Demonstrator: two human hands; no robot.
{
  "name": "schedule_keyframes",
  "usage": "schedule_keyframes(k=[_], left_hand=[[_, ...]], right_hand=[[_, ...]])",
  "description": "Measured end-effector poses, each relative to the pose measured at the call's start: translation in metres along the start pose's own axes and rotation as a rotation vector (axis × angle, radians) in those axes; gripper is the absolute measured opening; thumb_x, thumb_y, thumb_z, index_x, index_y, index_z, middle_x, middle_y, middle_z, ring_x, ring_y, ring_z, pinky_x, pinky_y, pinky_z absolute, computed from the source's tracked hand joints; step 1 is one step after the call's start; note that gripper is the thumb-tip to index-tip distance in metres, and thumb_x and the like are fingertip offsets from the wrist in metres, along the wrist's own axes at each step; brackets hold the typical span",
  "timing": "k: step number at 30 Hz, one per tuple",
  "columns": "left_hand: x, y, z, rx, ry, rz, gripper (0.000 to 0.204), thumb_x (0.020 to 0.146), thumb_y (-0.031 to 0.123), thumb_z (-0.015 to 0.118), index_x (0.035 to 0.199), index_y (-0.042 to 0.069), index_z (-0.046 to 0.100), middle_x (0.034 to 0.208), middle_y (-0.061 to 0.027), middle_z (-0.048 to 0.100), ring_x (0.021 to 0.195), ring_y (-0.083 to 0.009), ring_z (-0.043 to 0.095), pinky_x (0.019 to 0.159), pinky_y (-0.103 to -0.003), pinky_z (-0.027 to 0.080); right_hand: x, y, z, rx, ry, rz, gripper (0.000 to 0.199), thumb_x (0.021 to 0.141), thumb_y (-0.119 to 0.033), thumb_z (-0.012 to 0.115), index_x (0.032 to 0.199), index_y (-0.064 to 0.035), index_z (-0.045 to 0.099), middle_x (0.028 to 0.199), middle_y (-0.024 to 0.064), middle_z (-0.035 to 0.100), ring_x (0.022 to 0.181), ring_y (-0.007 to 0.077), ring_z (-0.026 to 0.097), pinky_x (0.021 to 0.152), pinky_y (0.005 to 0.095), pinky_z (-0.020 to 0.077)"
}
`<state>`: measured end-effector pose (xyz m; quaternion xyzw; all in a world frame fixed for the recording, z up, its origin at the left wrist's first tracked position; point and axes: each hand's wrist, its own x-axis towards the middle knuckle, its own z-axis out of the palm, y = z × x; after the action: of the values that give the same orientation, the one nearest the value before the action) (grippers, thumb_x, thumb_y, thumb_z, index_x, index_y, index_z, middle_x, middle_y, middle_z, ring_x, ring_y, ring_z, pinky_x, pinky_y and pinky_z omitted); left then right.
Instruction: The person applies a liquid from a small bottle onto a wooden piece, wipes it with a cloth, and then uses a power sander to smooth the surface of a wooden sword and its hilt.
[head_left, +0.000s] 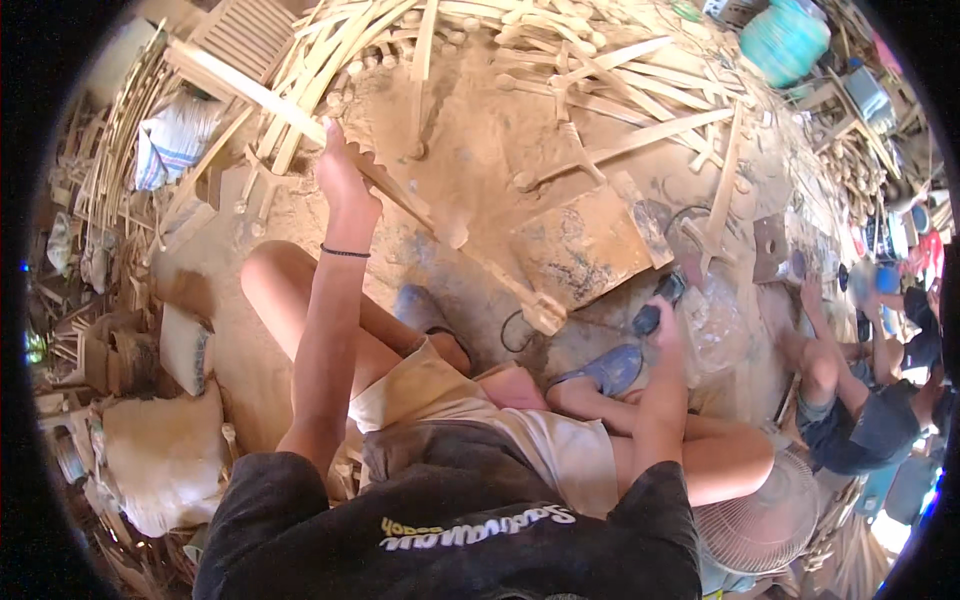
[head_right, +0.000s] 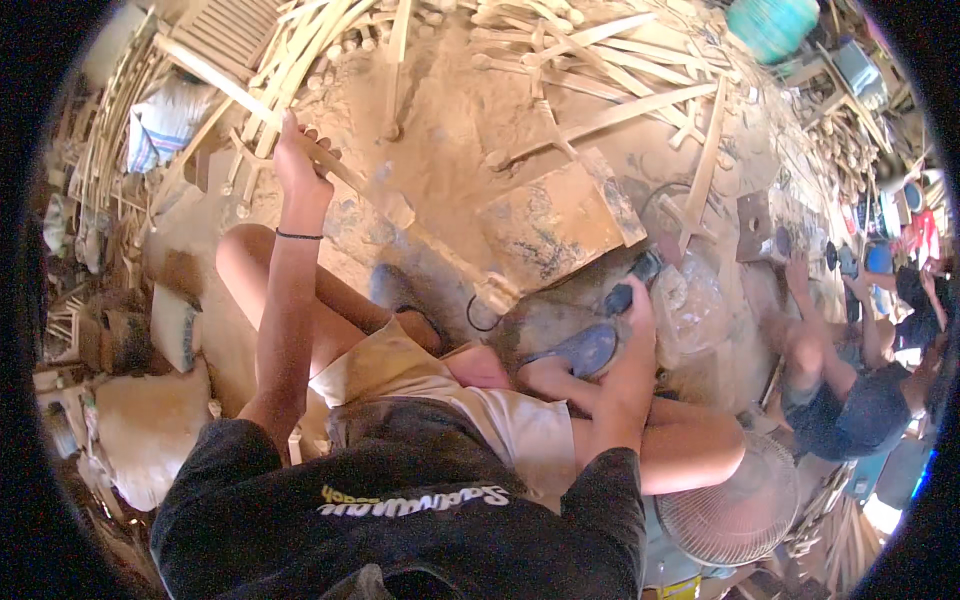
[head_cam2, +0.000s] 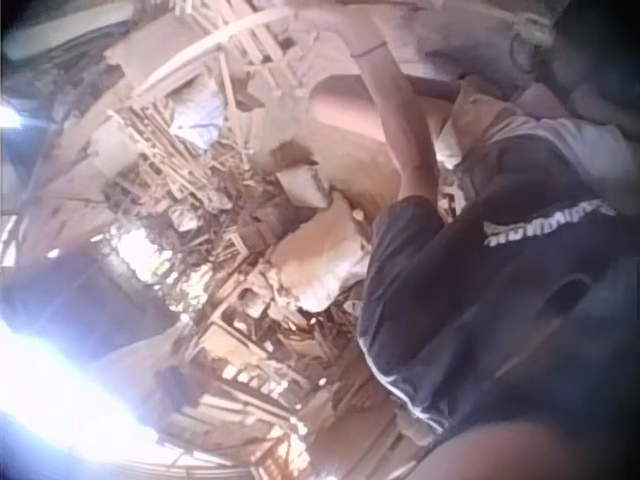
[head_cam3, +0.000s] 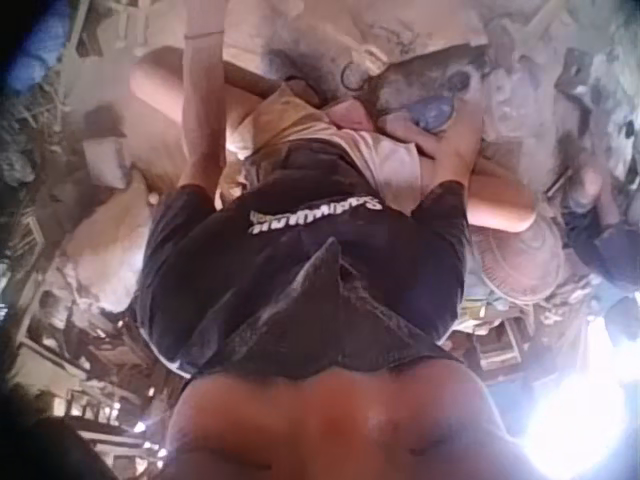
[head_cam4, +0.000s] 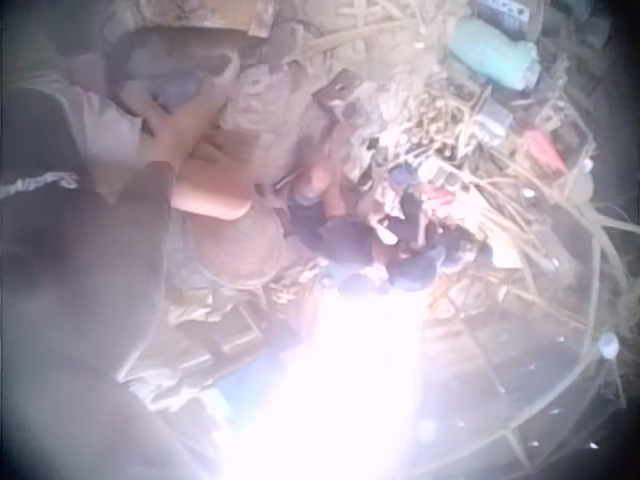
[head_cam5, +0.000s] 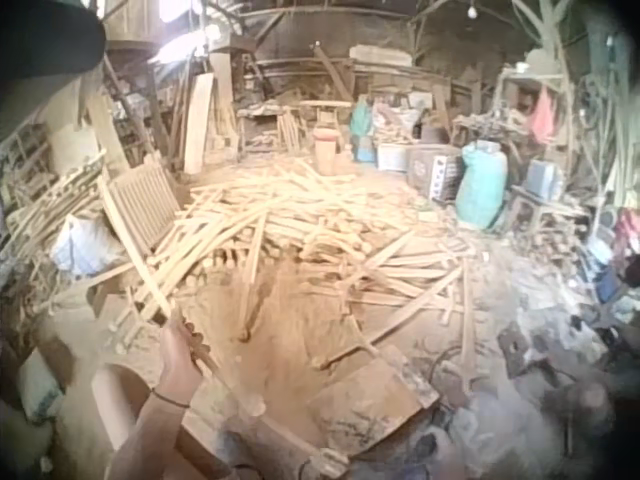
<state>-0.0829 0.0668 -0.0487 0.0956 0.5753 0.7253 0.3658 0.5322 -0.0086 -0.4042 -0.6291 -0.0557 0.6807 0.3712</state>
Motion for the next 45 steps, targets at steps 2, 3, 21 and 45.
schedule_keyframes(k=[2, 3, 21, 45], left_hand=[[0.001, 0.004, 0.002, -0.017, -0.022, 0.025, 0.044, 0.104, 0.051, 0.073, 0.11, 0.011, 0.056, 0.09, -0.0026, 0.055, 0.076, -0.0187, 0.056, 0.066, -0.04, 0.048], [0.003, 0.003, 0.0, -0.028, -0.03, 0.034, 0.045, 0.103, 0.051, 0.074, 0.112, 0.011, 0.058, 0.092, -0.0032, 0.056, 0.078, -0.0191, 0.057, 0.067, -0.04, 0.048], [0.062, -0.061, -0.036, -0.153, 0.095, -0.032, 0.069, 0.096, 0.046, 0.083, 0.136, -0.003, 0.053, 0.109, -0.0124, 0.064, 0.087, -0.0276, 0.065, 0.076, -0.046, 0.061], [0.008, -0.094, -0.031, -0.191, 0.181, 0.209, 0.023, 0.084, 0.006, 0.065, 0.085, 0.005, 0.042, 0.076, -0.0099, 0.051, 0.052, -0.0252, 0.051, 0.049, -0.042, 0.048]], right_hand=[[-0.017, -0.006, -0.001, 0.087, -0.017, -0.054, 0.031, 0.082, -0.024, 0.079, 0.107, -0.0107, 0.067, 0.087, 0.0073, 0.071, 0.073, 0.0242, 0.071, 0.064, 0.0375, 0.058], [-0.024, -0.006, -0.003, 0.135, -0.071, -0.087, 0.03, 0.081, -0.025, 0.077, 0.105, -0.0103, 0.067, 0.085, 0.0073, 0.069, 0.071, 0.0243, 0.07, 0.063, 0.0368, 0.0576], [-0.318, -0.053, 0.163, 0.363, -0.219, -0.738, 0.044, 0.093, -0.02, 0.086, 0.123, -0.0029, 0.059, 0.086, 0.008, 0.071, 0.07, 0.0229, 0.072, 0.063, 0.039, 0.0616], [-0.252, 0.04, 0.211, -0.513, 0.433, -0.841, 0.057, 0.092, -0.03, 0.09, 0.116, -0.0009, 0.046, 0.091, 0.0109, 0.068, 0.062, 0.0174, 0.068, 0.055, 0.0351, 0.0569]])
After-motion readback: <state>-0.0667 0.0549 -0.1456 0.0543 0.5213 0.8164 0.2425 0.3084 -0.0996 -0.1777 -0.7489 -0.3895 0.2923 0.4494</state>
